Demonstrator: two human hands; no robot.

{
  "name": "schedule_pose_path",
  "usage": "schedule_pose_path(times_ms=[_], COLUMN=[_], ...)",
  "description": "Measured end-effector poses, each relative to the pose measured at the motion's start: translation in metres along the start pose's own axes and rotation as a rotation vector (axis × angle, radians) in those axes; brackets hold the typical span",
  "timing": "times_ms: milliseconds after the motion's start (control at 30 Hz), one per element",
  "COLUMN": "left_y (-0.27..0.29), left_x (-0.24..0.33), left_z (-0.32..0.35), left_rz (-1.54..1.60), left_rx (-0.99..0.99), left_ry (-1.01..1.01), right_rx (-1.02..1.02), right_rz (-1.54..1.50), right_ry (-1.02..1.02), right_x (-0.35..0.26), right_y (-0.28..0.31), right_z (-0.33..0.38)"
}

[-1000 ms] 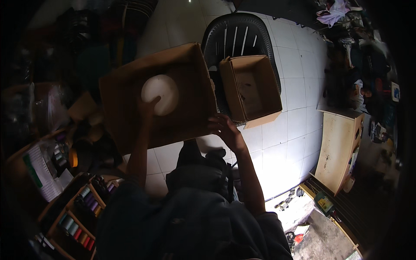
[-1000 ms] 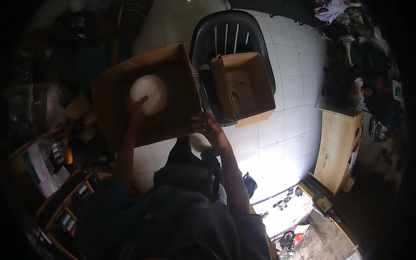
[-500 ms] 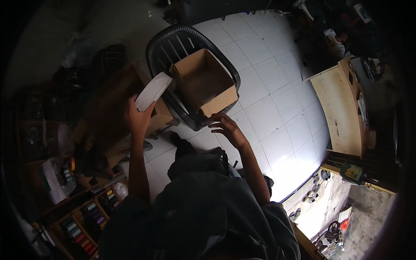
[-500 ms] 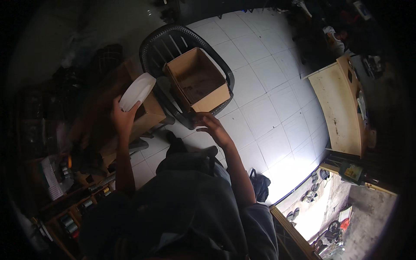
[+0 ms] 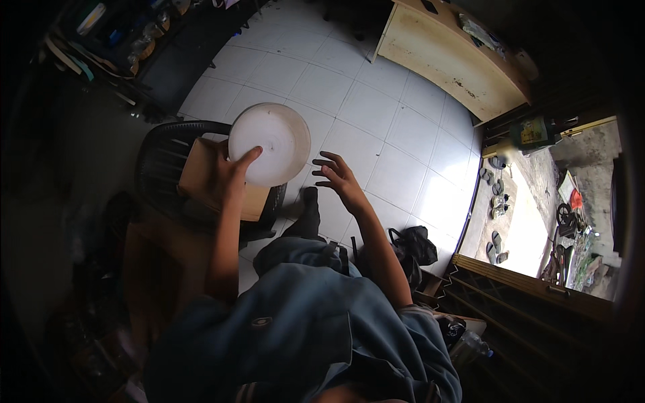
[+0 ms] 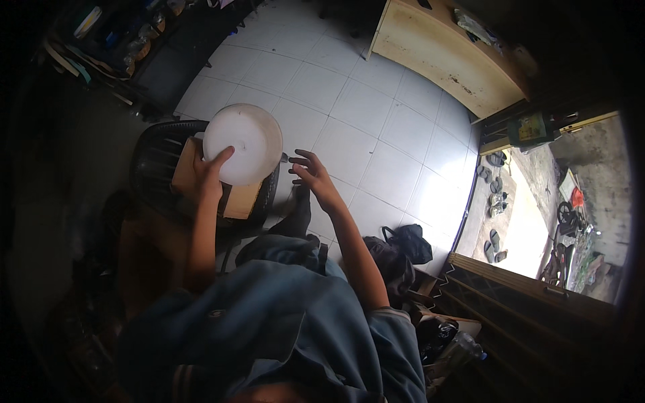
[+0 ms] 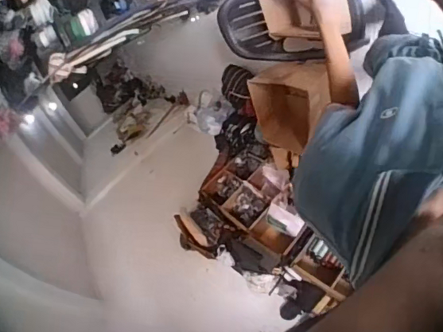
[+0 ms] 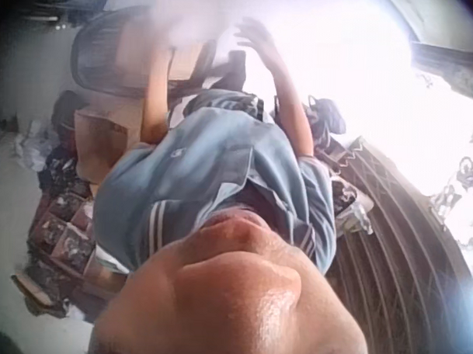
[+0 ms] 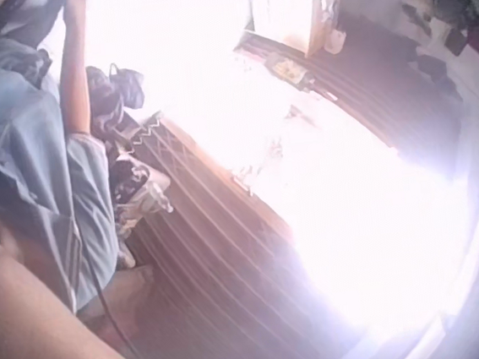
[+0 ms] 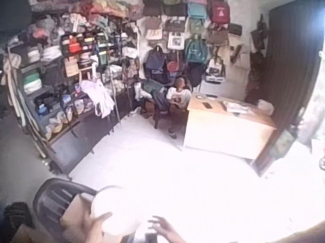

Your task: The person selects various rolls of textile straps and ribbons from a shelf and places them into cardboard boxes on the floor.

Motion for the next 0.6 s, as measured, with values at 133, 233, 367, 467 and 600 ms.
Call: schedule_pose_path(times_ms=[133, 233, 367, 467, 600], left_y=[-0.054, -0.098, -0.118, -0.128, -0.123], left_x=[-0.028, -0.025, -0.030, -0.025, -0.033], left_z=[-0.047, -0.081, -0.141, -0.185, -0.229], left_rz=[0.132, 0.118, 0.126, 0.064, 0.120], left_rx=[-0.093, -0.111, -0.089, -0.075, 0.052], left_ry=[0.123, 0.235, 0.182, 0.165, 0.204], right_rx=[-0.007, 0.068, 0.137, 0.167, 0.129], right_rz=[-0.131, -0.124, 0.002, -0.024, -0.073], right_ry=[0.006, 0.006, -0.027, -0.111, -0.130], right_x=[-0.036, -0.058, -0.081, -0.099, -0.098], right_y=[0.020, 0.036, 0.052, 0.058, 0.059], right_z=[-0.065, -0.113, -0.176, -0.220, -0.293])
Point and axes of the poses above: each hand's wrist, its own z-axis away from the middle knuckle, its own y-axis out of the back of the hand, x = y × z, the point moved 5 cm from there along -z, towards the middle knuckle, and after that the axes turned 5 degrees about z, right-handed, at the moved point
